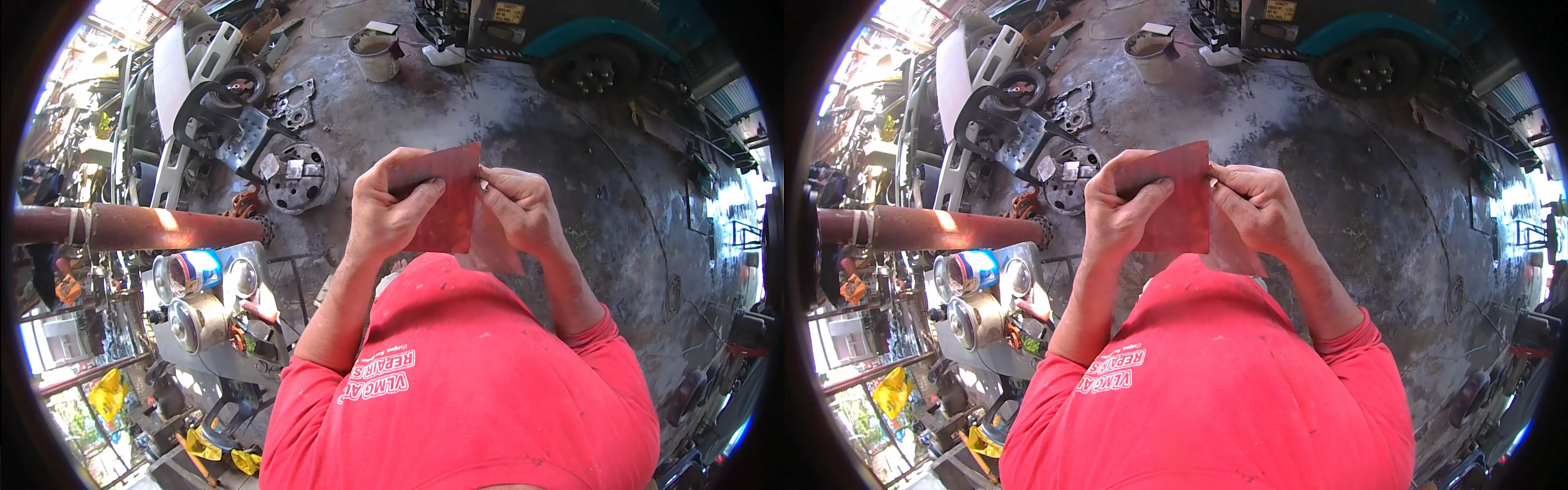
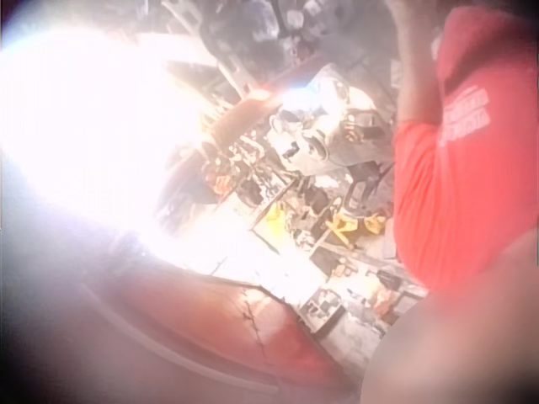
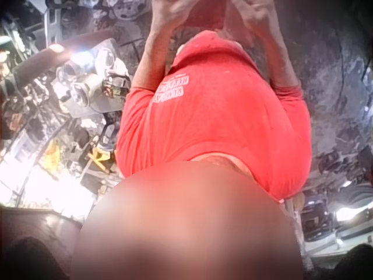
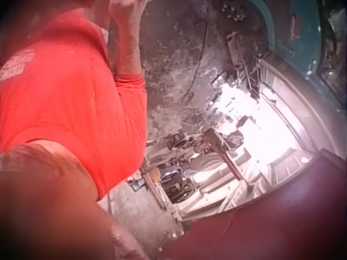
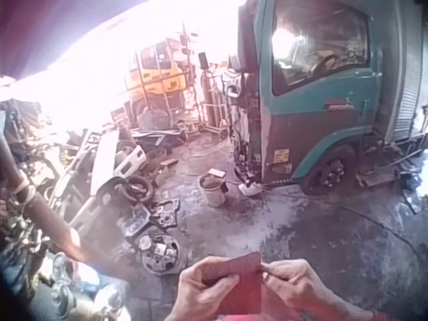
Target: The person sands a teal vehicle door panel with a sanding sheet, then walks to a workbench to tear and fold a new sanding sheet and dip it into a container. The person continues sanding the panel while other workers are visible in the background.
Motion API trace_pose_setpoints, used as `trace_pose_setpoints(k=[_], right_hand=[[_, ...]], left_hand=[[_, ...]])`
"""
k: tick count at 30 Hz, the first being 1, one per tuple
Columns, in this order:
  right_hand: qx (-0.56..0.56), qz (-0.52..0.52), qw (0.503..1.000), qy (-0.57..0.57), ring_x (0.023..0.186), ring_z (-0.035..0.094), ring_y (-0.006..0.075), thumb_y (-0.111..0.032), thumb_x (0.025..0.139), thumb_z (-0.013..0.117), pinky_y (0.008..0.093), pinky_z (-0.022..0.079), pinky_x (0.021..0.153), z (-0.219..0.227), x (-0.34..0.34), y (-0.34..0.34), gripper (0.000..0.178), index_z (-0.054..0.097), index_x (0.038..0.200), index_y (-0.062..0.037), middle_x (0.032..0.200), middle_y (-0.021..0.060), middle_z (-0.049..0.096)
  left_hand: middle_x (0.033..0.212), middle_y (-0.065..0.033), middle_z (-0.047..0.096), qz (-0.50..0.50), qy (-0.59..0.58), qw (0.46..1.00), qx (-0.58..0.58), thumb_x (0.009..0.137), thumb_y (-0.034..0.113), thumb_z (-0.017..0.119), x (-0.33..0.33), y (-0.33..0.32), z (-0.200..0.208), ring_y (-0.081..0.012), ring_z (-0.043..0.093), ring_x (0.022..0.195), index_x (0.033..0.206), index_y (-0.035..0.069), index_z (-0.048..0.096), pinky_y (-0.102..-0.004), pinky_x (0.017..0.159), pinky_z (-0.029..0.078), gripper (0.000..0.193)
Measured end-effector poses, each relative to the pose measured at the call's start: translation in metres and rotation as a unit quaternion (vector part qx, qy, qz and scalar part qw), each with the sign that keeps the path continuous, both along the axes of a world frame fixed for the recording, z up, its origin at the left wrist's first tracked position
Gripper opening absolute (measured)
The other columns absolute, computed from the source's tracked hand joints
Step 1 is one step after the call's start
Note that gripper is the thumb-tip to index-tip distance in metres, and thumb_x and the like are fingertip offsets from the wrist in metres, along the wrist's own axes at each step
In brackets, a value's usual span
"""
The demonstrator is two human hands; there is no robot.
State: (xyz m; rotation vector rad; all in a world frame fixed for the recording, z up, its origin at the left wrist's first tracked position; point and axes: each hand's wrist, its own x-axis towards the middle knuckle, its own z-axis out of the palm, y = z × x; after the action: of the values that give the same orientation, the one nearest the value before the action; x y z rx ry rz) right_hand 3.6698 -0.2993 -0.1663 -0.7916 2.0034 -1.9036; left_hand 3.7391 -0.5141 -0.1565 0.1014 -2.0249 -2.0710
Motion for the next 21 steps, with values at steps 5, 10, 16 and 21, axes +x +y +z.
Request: trace_pose_setpoints(k=[5, 10, 16, 21], right_hand=[[-0.001, 0.064, 0.997, -0.047, 0.095, 0.063, 0.0044, -0.003, 0.106, 0.062, 0.0237, 0.054, 0.081, 0.017, -0.001, 0.002, 0.025, 0.076, 0.124, 0.0066, 0.104, 0.0022, 0.078], [-0.027, 0.075, 0.992, -0.101, 0.093, 0.06, 0.0016, -0.002, 0.105, 0.062, 0.022, 0.052, 0.078, 0.013, 0.003, 0.008, 0.023, 0.078, 0.121, 0.0054, 0.101, -0.0033, 0.075], [-0.023, 0.096, 0.982, -0.162, 0.092, 0.058, 0.0012, -0.007, 0.105, 0.069, 0.0207, 0.051, 0.077, -0.001, -0.003, 0.006, 0.021, 0.08, 0.12, 0.0033, 0.099, -0.0069, 0.072], [-0.038, -0.045, 0.991, -0.123, 0.081, 0.054, 0.0001, -0.015, 0.108, 0.069, 0.0194, 0.044, 0.069, -0.02, -0.011, 0.015, 0.024, 0.081, 0.12, 0.0016, 0.09, -0.0109, 0.066]], left_hand=[[0.102, -0.0023, 0.078, -0.063, 0.022, 0.998, -0.021, 0.095, -0.003, 0.073, -0.002, -0.012, 0.015, -0.0068, 0.068, 0.097, 0.118, -0.001, 0.073, -0.0262, 0.089, 0.056, 0.024], [0.104, -0.003, 0.078, -0.124, 0.026, 0.99, -0.066, 0.091, -0.007, 0.076, -0.006, -0.022, 0.034, -0.007, 0.069, 0.098, 0.118, -0.002, 0.075, -0.026, 0.091, 0.056, 0.028], [0.102, -0.0006, 0.076, -0.213, 0.016, 0.968, -0.13, 0.094, -0.001, 0.075, -0.014, -0.026, 0.043, -0.0068, 0.067, 0.096, 0.118, -0.003, 0.074, -0.0266, 0.089, 0.054, 0.024], [0.106, -0.003, 0.077, -0.207, -0.005, 0.976, -0.075, 0.092, 0.0, 0.076, -0.021, -0.013, 0.019, -0.0136, 0.07, 0.098, 0.118, -0.004, 0.074, -0.0289, 0.091, 0.054, 0.026]])
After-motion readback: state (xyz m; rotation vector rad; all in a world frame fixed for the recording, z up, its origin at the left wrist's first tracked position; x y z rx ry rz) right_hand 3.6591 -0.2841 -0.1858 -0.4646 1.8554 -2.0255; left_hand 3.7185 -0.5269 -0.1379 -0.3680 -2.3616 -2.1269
